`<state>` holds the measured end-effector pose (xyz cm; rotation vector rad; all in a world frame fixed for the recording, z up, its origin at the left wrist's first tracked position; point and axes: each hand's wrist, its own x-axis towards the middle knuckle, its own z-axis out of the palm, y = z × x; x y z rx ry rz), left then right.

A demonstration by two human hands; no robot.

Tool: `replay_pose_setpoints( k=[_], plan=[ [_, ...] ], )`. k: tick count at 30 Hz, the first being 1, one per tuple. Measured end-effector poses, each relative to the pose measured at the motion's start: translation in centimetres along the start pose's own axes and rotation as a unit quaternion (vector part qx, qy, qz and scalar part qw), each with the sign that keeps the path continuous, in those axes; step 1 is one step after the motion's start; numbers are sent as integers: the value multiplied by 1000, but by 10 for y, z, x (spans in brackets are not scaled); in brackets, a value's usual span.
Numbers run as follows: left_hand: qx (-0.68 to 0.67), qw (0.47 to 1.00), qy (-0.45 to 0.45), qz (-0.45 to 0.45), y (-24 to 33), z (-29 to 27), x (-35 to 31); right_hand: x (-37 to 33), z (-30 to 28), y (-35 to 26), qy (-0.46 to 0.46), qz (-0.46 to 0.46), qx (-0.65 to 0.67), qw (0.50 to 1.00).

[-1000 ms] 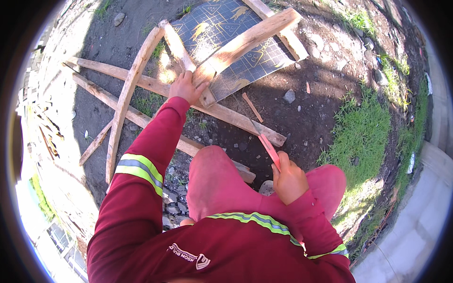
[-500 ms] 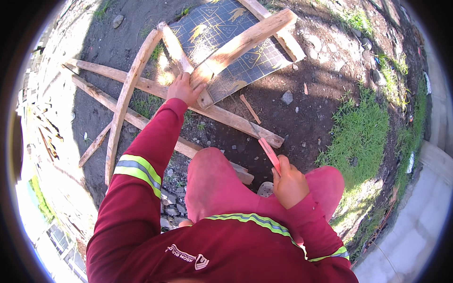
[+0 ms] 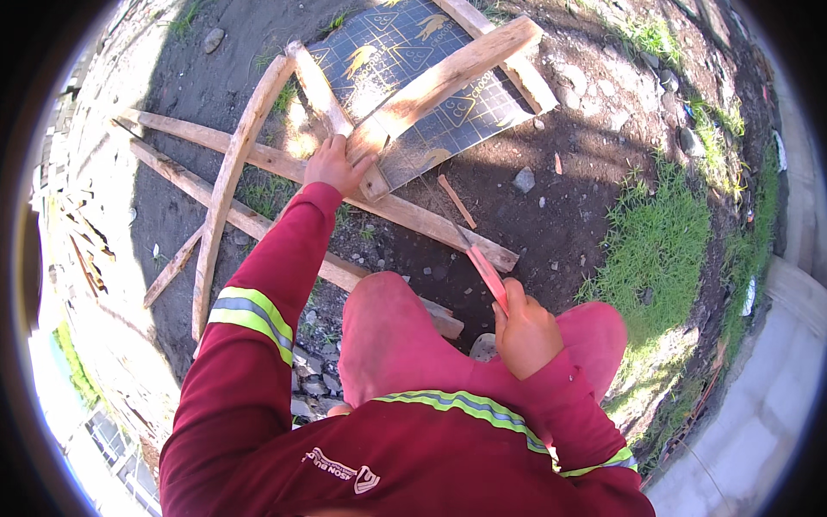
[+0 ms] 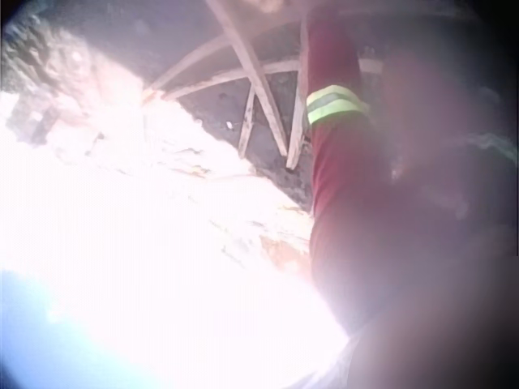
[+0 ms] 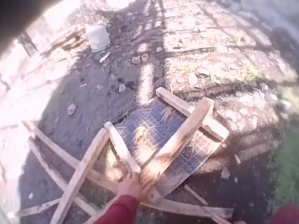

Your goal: The person assembles a wooden frame by sawing a plank to length, then joining it to other pieces with nails. They use a hand saw to cut the wood and a hammer to drive nails into the joints.

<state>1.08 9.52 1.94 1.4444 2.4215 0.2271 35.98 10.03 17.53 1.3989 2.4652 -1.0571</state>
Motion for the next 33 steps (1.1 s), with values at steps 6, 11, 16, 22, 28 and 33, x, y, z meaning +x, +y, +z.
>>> replay_pose_setpoints(
  k=[6, 11, 16, 22, 28, 33],
  plan=[
    [2, 1000, 0, -5, 5, -9, 6, 131, 54, -25, 25, -38, -12, 999],
    [8, 1000, 13, 11, 0, -3, 6, 21, 17, 0, -13, 28, 3, 1000],
    [7, 1000, 20, 5, -2, 2, 3, 43, 13, -10, -7, 23, -26, 999],
    [18, 999, -43, -14, 3, -7, 8, 117, 53, -13, -12, -5, -9, 1000],
    [9, 1000, -28, -11, -2, -1, 3, 14, -7, -13, 11, -15, 0, 1000],
    [1, 1000, -23, -15, 5, -8, 6, 132, 40, -35, 14, -18, -8, 1000]
  ],
)
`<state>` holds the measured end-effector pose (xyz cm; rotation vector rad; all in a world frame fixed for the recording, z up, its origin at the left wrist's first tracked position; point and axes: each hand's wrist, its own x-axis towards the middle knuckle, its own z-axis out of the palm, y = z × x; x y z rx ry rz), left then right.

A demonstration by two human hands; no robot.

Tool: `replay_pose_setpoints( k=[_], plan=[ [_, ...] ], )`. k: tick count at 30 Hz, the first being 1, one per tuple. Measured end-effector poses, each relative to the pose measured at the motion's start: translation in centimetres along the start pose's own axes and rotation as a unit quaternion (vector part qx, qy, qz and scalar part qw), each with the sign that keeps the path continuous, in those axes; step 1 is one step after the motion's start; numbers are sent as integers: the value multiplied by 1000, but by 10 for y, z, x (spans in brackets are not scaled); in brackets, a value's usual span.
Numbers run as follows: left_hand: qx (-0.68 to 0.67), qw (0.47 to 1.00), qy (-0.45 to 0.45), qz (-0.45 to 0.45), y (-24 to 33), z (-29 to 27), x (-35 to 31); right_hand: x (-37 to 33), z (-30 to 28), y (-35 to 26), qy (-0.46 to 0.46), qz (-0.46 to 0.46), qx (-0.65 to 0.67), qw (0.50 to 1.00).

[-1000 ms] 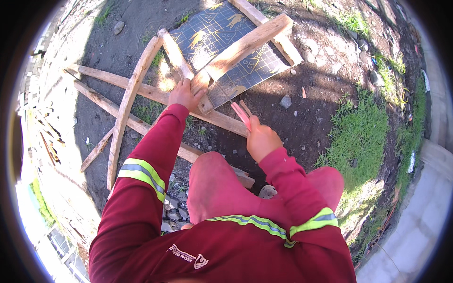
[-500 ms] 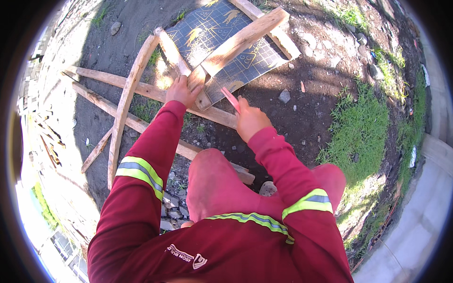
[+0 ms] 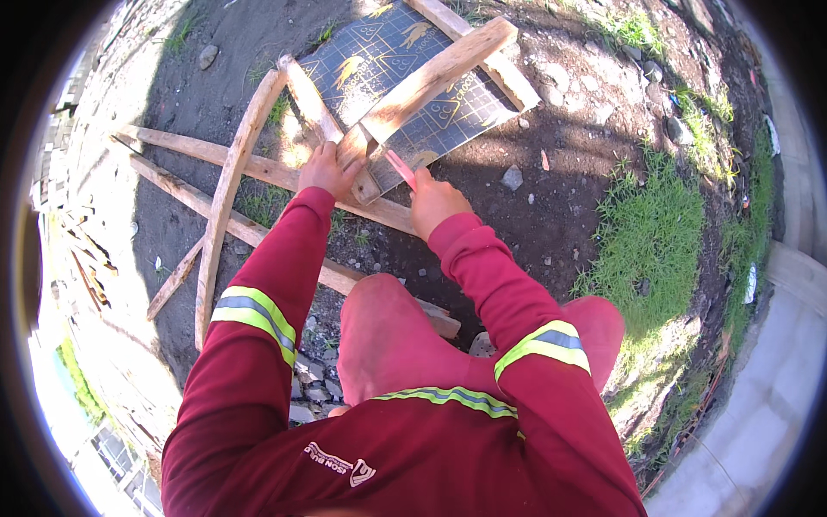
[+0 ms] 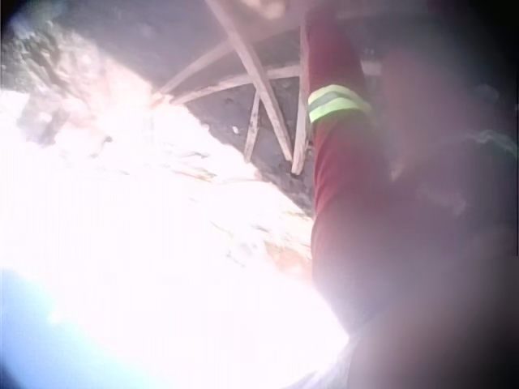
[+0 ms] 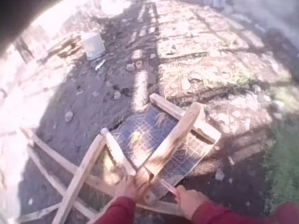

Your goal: The person assembles a wooden frame by sawing a plank to length, then joining it to other pieces with nails. They use a hand saw to cut the wood and a hammer to drive nails into the joints.

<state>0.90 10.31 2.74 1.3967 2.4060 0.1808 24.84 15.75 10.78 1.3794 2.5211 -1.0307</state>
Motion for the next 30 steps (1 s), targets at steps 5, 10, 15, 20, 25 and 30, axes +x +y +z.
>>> replay_pose_setpoints(
  k=[5, 10, 15, 20, 25, 30],
  plan=[
    [10, 1000, 15, 8, -2, 2, 3, -81, -12, 32, 8, -3, 9, 1000],
    [13, 999, 27, 21, -6, 8, -2, -113, -39, 26, -21, 17, -4, 1000],
    [-4, 999, 32, -6, 2, 3, 0, 10, 18, 12, 33, -25, 6, 999],
    [18, 1000, 6, 3, -4, 5, 2, -96, -10, 44, 13, -5, 22, 1000],
    [5, 1000, 16, 3, -5, 7, 3, -91, -31, 31, -8, 43, -27, 999],
    [8, 1000, 14, -4, 1, -1, 5, 15, 24, 21, -6, -1, 2, 1000]
  ],
)
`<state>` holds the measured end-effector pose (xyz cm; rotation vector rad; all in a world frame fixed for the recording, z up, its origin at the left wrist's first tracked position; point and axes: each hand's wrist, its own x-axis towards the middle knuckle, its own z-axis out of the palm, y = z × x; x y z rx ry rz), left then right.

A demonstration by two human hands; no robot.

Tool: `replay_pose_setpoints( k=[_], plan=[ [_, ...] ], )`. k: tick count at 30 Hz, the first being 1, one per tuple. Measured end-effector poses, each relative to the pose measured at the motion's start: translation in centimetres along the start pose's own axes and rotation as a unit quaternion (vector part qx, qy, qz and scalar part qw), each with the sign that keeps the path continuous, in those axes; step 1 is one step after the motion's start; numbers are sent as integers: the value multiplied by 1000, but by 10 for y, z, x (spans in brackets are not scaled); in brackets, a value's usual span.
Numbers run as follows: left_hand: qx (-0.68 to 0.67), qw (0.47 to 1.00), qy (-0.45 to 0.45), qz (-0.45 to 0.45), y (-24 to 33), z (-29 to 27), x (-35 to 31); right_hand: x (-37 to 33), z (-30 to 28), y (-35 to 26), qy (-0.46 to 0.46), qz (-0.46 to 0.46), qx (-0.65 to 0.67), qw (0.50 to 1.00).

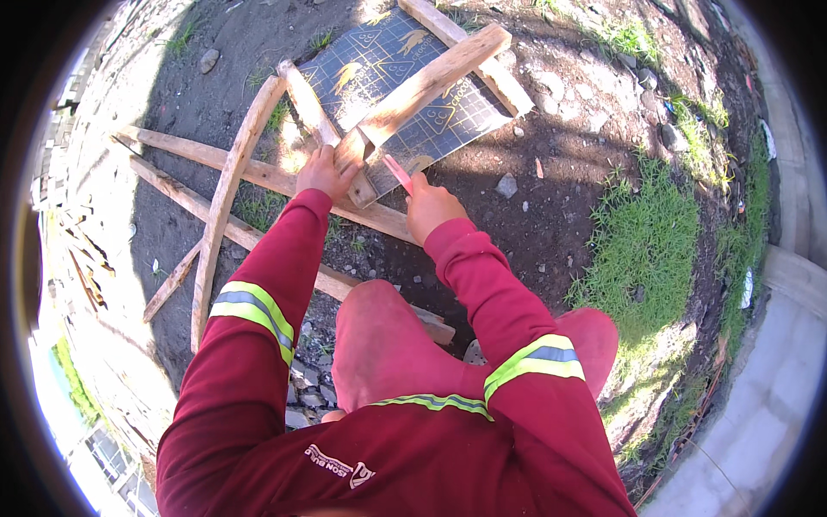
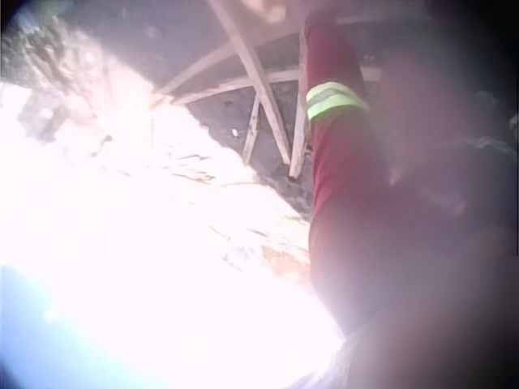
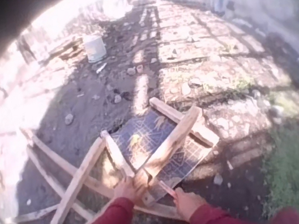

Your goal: The person assembles a wooden frame by sawing a plank to length, then joining it to other pieces with nails. They use a hand saw to cut the wood and a hammer to drive nails into the joints.

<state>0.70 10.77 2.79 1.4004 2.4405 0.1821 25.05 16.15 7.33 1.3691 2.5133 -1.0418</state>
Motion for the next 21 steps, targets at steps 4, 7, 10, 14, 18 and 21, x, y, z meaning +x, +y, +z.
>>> replay_pose_setpoints(
  k=[4, 7, 10, 14, 18, 21],
  plan=[
    [11, 1000, -15, -5, -5, 4, 0, -76, -25, 12, 23, -18, 12, 999],
    [4, 1000, -15, -7, -6, 11, 1, -125, -66, -2, -14, 19, 10, 1000],
    [7, 1000, -12, -11, -3, 7, 1, -98, -81, -29, -4, 12, -7, 1000],
    [-6, 1000, 1, 0, -2, -4, -9, -45, -46, -30, 9, -3, -7, 1000],
    [-2, 1000, 1, 11, -5, 5, -28, -51, 12, 5, -14, 10, 26, 1000],
    [-11, 999, 18, 23, -5, 10, -25, -53, 29, 14, 6, 23, 38, 999]
  ],
)
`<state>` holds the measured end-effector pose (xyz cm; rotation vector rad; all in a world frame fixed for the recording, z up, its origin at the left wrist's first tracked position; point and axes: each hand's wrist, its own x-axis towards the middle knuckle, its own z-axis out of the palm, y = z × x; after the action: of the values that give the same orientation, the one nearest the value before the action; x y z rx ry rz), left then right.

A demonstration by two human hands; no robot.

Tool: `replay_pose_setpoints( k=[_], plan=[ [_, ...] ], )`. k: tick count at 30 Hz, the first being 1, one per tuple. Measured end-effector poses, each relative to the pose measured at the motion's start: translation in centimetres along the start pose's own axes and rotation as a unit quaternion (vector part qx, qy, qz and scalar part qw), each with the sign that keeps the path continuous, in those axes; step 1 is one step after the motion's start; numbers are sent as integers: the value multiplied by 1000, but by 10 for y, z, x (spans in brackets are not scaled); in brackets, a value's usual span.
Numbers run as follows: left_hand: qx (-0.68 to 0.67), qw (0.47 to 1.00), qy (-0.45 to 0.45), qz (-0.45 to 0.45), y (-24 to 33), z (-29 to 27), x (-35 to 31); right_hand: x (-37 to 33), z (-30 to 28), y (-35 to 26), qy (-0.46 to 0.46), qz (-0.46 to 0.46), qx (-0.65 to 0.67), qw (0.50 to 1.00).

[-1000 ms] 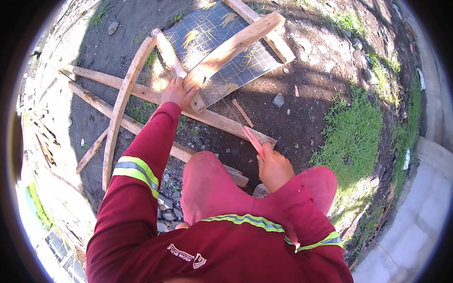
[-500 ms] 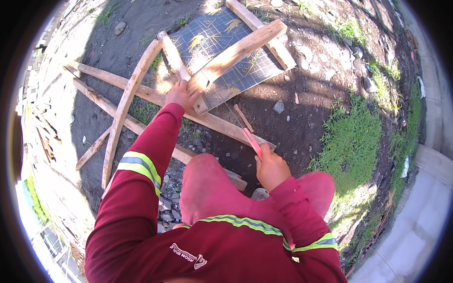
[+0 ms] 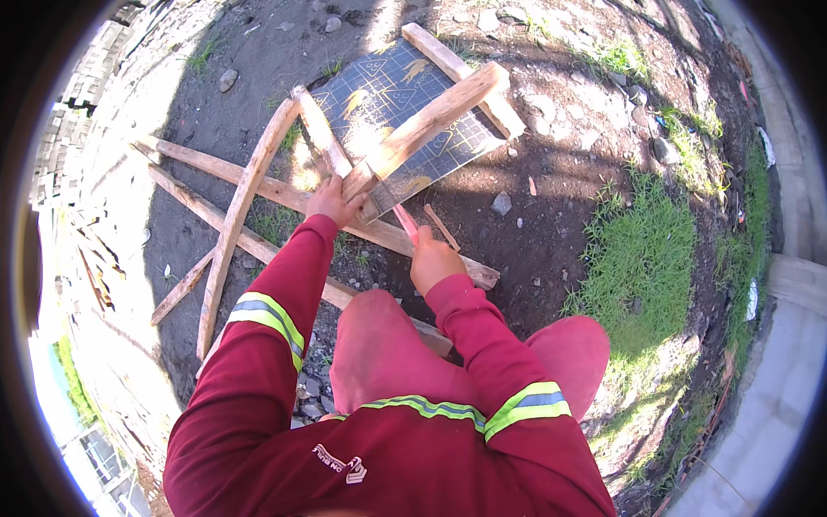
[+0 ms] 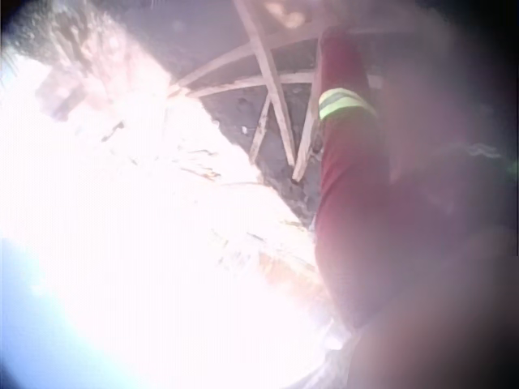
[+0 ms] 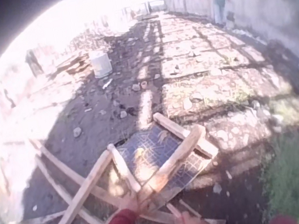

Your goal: The person assembles a wooden frame by sawing a plank to length, then joining it to other pieces with nails. They use a hand saw to cut the wood and a hammer to drive nails into the joints.

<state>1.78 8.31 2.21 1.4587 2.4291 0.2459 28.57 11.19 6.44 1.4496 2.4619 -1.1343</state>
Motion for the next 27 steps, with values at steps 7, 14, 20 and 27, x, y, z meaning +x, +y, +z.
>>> replay_pose_setpoints(
  k=[7, 14, 20, 27],
  plan=[
    [-1, 1000, -25, 7, -2, 0, 10, -70, -96, -24, -37, -11, -27, 999],
    [-6, 1000, -6, 13, 2, 1, 7, -5, -70, -35, -22, -43, -55, 997],
    [-4, 999, -35, -4, 6, -6, 7, -26, -57, -9, 4, -44, -35, 998],
    [-16, 1000, -12, 14, 1, 2, 11, -54, -85, -22, -18, -26, -58, 998]
  ],
)
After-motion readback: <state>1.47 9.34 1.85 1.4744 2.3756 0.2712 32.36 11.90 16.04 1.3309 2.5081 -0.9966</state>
